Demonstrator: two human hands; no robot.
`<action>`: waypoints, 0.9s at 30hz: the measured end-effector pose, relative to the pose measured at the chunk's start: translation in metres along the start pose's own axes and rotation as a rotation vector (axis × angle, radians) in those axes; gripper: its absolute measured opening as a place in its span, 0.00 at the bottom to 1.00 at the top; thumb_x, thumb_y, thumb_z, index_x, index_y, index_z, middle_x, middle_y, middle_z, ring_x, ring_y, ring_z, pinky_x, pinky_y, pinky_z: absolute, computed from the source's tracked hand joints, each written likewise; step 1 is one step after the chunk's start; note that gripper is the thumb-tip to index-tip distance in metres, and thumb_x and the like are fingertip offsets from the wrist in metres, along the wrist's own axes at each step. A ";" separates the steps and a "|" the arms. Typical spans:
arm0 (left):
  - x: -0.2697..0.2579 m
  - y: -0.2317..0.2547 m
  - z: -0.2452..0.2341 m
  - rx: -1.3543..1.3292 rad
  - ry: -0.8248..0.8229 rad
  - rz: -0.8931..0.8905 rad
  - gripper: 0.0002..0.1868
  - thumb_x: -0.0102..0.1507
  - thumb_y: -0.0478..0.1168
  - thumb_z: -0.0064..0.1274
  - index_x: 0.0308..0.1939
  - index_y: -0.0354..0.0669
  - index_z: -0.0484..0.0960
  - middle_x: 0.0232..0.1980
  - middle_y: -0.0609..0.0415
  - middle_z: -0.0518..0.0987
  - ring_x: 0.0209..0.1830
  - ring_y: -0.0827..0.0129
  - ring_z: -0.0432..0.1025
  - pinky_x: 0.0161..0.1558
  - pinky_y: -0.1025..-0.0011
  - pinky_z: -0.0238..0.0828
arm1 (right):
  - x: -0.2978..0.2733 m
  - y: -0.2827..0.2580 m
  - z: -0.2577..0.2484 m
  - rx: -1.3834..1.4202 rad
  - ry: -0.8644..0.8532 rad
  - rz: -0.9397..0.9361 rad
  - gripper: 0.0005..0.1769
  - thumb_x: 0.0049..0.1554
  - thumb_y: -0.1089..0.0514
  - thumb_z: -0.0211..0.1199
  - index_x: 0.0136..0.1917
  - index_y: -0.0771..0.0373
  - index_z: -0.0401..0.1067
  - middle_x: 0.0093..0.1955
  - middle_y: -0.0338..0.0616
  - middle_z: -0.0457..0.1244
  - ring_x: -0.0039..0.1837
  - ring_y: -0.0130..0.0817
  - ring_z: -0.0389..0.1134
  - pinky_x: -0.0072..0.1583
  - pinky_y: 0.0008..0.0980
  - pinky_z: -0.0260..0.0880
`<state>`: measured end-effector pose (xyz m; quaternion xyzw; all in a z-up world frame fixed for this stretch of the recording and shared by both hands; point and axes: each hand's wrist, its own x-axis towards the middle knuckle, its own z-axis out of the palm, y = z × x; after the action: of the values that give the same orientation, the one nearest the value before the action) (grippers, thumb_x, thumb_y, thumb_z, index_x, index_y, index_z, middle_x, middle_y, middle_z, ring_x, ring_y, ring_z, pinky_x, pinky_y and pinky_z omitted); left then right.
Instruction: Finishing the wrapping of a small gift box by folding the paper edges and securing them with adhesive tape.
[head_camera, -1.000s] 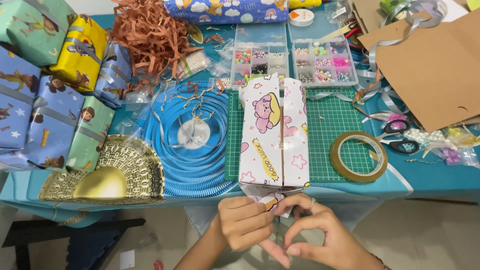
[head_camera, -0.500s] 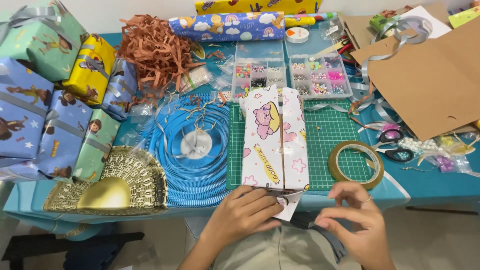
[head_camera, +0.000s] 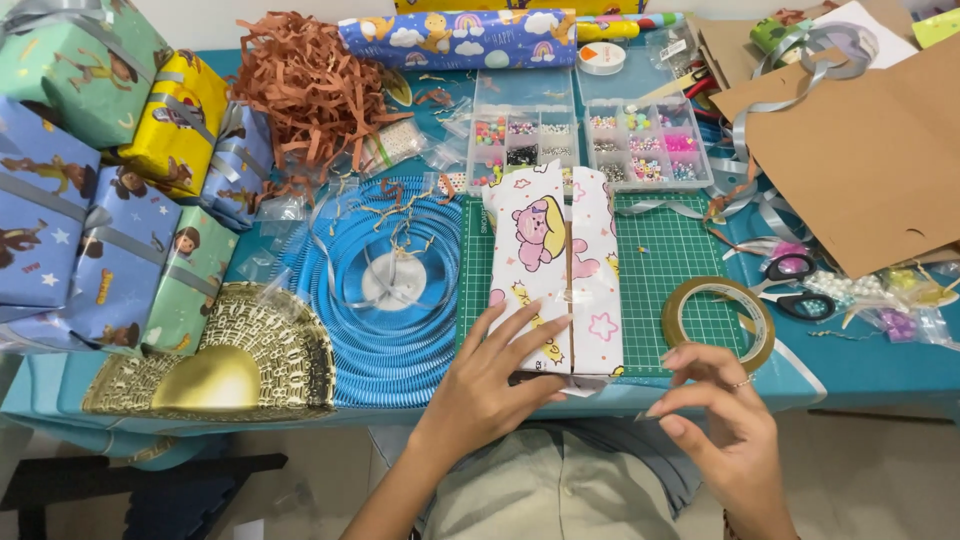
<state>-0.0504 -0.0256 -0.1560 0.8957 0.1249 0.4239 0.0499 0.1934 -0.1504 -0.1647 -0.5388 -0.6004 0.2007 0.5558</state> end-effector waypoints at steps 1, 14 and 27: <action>0.003 0.000 -0.001 0.026 -0.020 -0.005 0.08 0.71 0.41 0.56 0.38 0.45 0.78 0.70 0.45 0.71 0.70 0.41 0.69 0.67 0.39 0.65 | 0.001 0.000 0.002 0.006 0.000 -0.034 0.10 0.59 0.52 0.61 0.39 0.56 0.78 0.60 0.42 0.61 0.67 0.41 0.65 0.62 0.39 0.68; 0.000 -0.005 0.021 0.144 0.081 0.063 0.09 0.74 0.41 0.52 0.39 0.45 0.80 0.69 0.52 0.74 0.68 0.48 0.73 0.63 0.42 0.72 | 0.028 0.014 0.040 -0.257 -0.093 -0.393 0.05 0.58 0.65 0.65 0.44 0.55 0.74 0.69 0.49 0.61 0.76 0.58 0.61 0.76 0.54 0.66; -0.008 -0.009 0.031 0.011 0.105 -0.016 0.20 0.74 0.40 0.53 0.68 0.36 0.70 0.70 0.57 0.75 0.71 0.56 0.71 0.68 0.47 0.74 | 0.010 0.029 0.053 -0.376 0.218 -0.347 0.04 0.56 0.49 0.70 0.43 0.47 0.81 0.69 0.40 0.56 0.75 0.48 0.50 0.77 0.50 0.54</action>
<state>-0.0335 -0.0189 -0.1835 0.8714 0.1368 0.4692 0.0415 0.1610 -0.1133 -0.2002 -0.5397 -0.6473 -0.0715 0.5335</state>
